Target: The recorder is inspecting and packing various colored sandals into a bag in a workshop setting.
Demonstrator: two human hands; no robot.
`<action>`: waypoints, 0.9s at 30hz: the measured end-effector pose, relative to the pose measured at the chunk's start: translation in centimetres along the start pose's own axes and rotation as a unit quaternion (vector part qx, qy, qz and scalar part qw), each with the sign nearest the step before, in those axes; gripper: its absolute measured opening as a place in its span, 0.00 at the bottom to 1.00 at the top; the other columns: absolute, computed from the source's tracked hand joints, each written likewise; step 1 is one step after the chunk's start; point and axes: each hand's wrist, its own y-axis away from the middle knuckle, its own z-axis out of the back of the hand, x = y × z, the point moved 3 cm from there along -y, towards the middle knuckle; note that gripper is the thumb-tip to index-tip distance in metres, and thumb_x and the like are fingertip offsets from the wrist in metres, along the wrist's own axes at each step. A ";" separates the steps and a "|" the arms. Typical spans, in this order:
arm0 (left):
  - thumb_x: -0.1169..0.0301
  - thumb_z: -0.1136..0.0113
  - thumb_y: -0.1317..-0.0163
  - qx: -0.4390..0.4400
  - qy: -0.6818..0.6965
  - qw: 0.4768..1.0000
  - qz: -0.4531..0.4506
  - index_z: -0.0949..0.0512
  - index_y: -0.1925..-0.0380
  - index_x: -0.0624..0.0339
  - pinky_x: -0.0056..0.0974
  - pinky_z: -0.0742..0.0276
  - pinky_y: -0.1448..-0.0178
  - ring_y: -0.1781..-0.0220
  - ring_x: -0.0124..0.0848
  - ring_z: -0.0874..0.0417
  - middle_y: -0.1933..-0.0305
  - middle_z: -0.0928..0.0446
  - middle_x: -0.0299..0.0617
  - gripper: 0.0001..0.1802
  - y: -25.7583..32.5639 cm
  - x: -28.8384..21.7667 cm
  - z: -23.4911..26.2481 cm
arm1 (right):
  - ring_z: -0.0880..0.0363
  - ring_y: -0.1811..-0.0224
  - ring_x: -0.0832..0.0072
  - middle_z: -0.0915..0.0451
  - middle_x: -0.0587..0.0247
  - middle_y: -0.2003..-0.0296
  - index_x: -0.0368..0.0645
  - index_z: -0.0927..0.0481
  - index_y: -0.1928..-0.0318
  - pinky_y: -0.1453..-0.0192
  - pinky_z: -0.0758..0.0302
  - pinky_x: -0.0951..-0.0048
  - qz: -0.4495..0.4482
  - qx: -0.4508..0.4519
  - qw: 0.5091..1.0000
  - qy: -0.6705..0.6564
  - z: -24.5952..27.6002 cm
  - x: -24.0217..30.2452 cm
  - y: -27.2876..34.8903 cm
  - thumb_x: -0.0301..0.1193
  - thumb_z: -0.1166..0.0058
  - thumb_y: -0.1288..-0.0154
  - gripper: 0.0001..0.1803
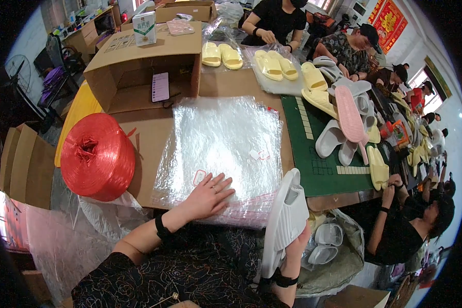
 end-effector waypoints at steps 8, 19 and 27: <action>0.50 0.43 0.32 0.018 0.090 0.996 0.011 0.26 0.36 0.46 0.58 0.49 0.21 0.22 0.48 0.42 0.26 0.36 0.48 0.28 -0.3 0.2 1.5 | 0.19 0.46 0.74 0.18 0.59 0.47 0.31 0.25 0.41 0.40 0.26 0.72 0.029 0.029 0.998 -0.053 -0.6 0.5 -0.1 0.26 0.40 0.35 0.23; 0.61 0.55 0.24 0.014 0.345 0.932 0.112 0.23 0.38 0.50 0.54 0.53 0.19 0.21 0.47 0.43 0.26 0.35 0.51 0.20 -0.9 2.1 1.0 | 0.19 0.46 0.74 0.17 0.59 0.47 0.30 0.25 0.41 0.40 0.26 0.72 0.050 0.019 0.998 -0.025 -0.7 0.4 0.3 0.27 0.39 0.35 0.23; 0.64 0.46 0.27 -0.043 0.529 0.814 0.235 0.19 0.45 0.65 0.40 0.30 0.30 0.33 0.37 0.24 0.42 0.18 0.47 0.19 -1.0 2.8 1.3 | 0.20 0.45 0.73 0.17 0.58 0.47 0.29 0.25 0.41 0.41 0.26 0.72 0.085 0.023 0.996 -0.016 -1.6 1.8 0.7 0.25 0.40 0.36 0.23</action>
